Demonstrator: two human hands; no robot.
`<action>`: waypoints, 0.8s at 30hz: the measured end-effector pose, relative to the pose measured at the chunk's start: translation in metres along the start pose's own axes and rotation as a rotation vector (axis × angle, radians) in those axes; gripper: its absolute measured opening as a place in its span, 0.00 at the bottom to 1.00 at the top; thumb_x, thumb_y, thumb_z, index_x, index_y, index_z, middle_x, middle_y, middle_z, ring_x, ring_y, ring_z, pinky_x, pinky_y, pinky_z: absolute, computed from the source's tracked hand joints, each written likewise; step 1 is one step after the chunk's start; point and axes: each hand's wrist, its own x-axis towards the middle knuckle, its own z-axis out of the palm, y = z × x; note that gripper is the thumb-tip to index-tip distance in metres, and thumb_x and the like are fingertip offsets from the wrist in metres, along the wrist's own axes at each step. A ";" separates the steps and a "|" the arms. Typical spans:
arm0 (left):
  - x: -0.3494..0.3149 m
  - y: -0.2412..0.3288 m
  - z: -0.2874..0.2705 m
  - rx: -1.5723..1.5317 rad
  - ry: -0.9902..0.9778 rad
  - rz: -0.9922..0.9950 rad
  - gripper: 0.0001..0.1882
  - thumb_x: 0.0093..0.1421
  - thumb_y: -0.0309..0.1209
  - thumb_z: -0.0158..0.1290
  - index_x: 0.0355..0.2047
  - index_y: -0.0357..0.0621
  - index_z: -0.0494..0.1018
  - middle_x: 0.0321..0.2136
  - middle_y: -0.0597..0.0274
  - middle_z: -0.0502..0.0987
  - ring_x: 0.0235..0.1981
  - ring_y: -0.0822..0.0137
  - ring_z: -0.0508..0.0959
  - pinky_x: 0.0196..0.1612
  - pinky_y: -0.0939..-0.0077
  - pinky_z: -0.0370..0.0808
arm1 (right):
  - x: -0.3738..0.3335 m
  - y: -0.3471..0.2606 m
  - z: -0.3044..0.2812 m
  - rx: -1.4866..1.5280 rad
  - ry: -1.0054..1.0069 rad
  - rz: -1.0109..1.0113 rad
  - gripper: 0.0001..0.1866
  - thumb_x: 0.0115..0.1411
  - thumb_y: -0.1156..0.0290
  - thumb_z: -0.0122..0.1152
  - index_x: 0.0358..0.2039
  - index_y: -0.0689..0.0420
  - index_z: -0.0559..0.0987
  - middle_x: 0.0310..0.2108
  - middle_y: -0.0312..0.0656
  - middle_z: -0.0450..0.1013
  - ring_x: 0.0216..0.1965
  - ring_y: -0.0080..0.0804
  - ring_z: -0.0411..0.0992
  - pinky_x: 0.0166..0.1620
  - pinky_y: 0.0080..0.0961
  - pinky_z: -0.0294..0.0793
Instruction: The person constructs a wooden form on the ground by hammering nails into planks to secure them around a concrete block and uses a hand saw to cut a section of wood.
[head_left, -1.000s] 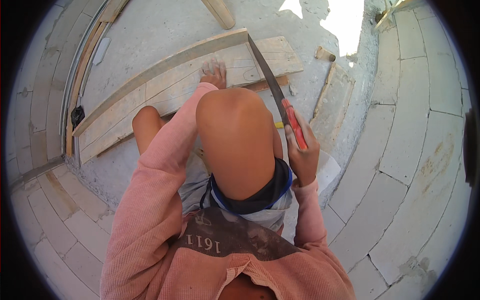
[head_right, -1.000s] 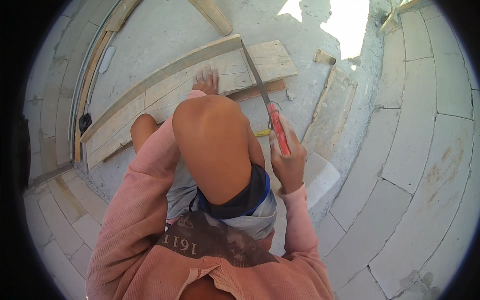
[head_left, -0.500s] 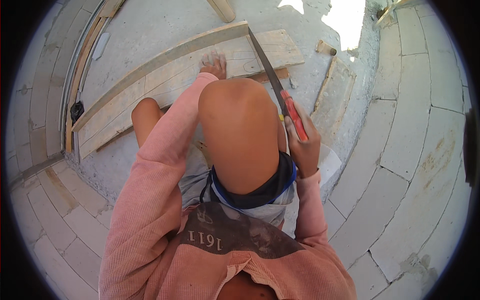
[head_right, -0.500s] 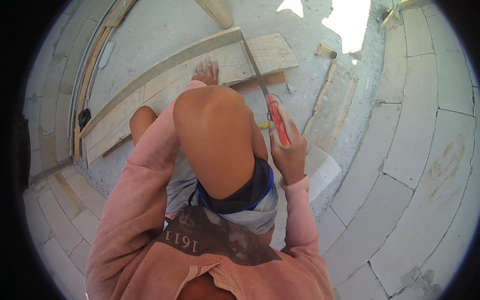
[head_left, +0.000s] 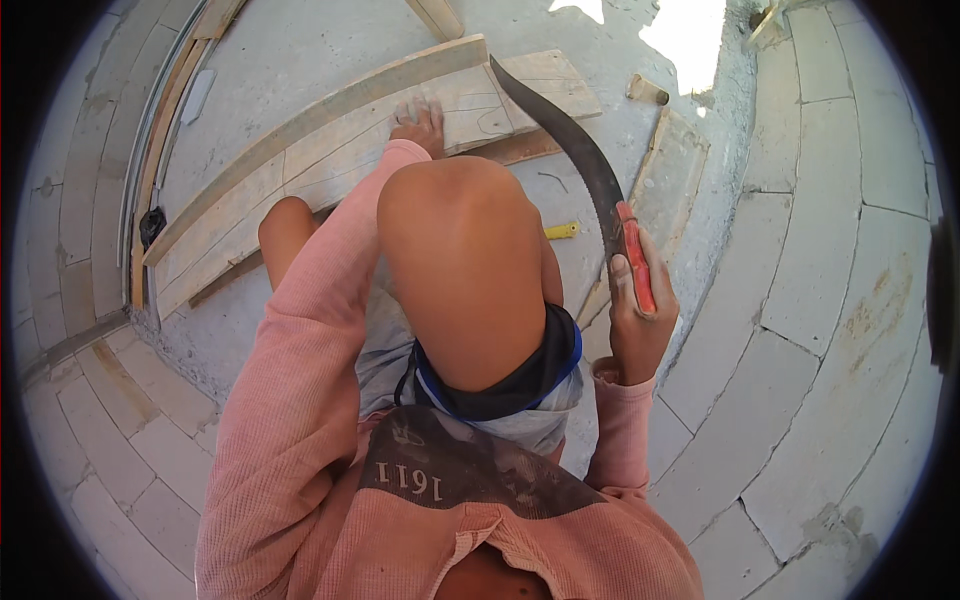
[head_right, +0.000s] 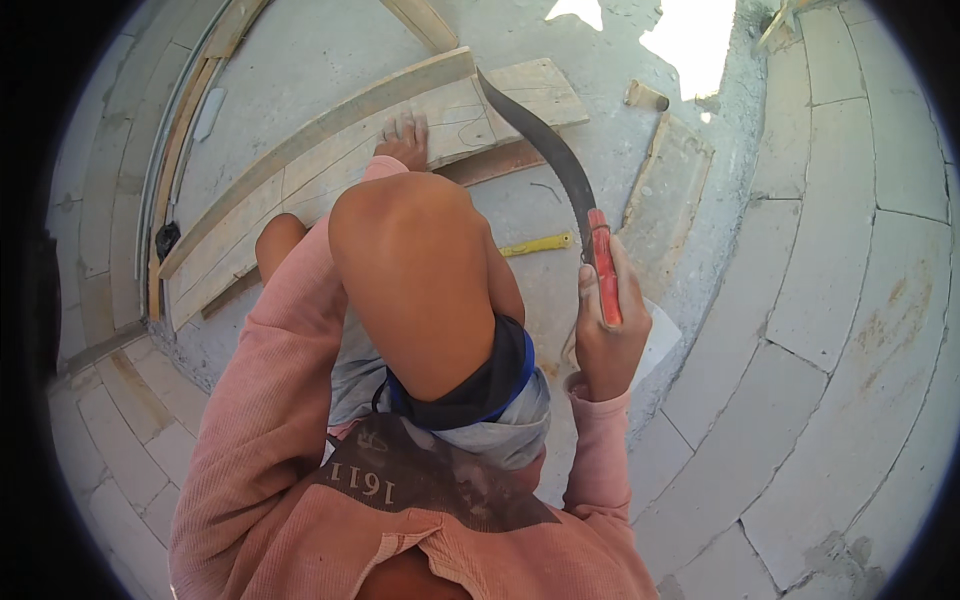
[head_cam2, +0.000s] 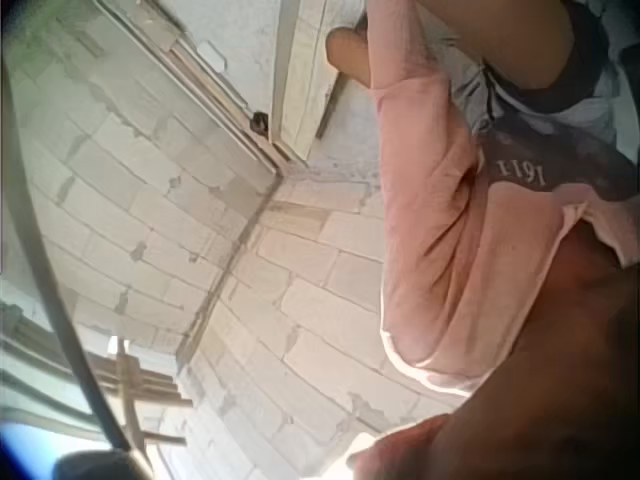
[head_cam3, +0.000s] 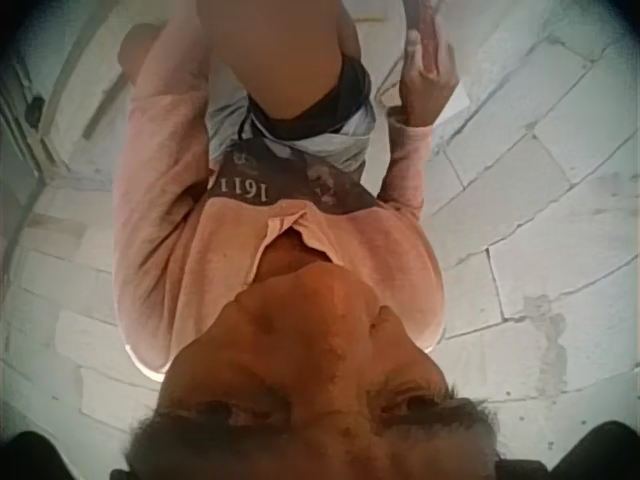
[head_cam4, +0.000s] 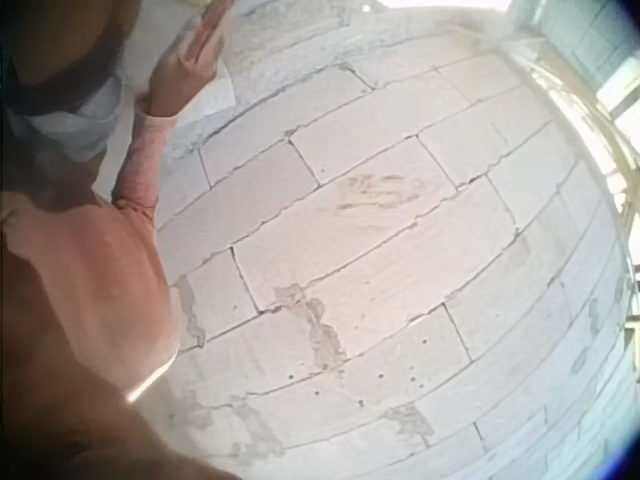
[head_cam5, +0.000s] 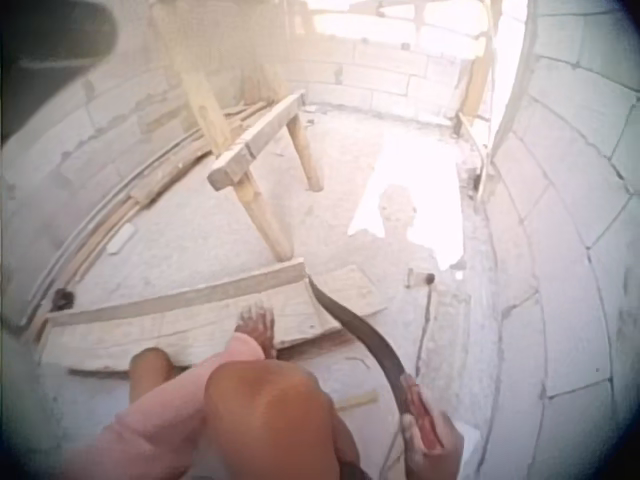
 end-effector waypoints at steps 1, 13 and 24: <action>-0.007 -0.001 -0.005 -0.006 -0.032 0.028 0.42 0.69 0.49 0.45 0.74 0.36 0.47 0.72 0.30 0.51 0.69 0.22 0.56 0.64 0.24 0.60 | 0.002 0.007 -0.012 0.164 -0.038 0.213 0.22 0.66 0.74 0.64 0.60 0.63 0.76 0.50 0.55 0.80 0.49 0.42 0.82 0.50 0.32 0.79; -0.025 0.001 -0.095 -0.196 -0.297 -0.027 0.58 0.61 0.72 0.46 0.75 0.38 0.47 0.74 0.36 0.49 0.73 0.34 0.53 0.72 0.39 0.53 | -0.052 0.025 0.006 0.216 -0.072 0.179 0.21 0.67 0.70 0.65 0.59 0.63 0.78 0.49 0.53 0.81 0.50 0.37 0.81 0.52 0.31 0.78; -0.010 0.007 -0.059 -0.591 0.206 -0.387 0.28 0.66 0.55 0.53 0.64 0.66 0.68 0.63 0.53 0.68 0.66 0.49 0.66 0.64 0.43 0.66 | -0.050 0.027 0.009 0.179 -0.069 0.124 0.21 0.67 0.72 0.64 0.59 0.63 0.77 0.51 0.53 0.80 0.50 0.40 0.81 0.51 0.32 0.79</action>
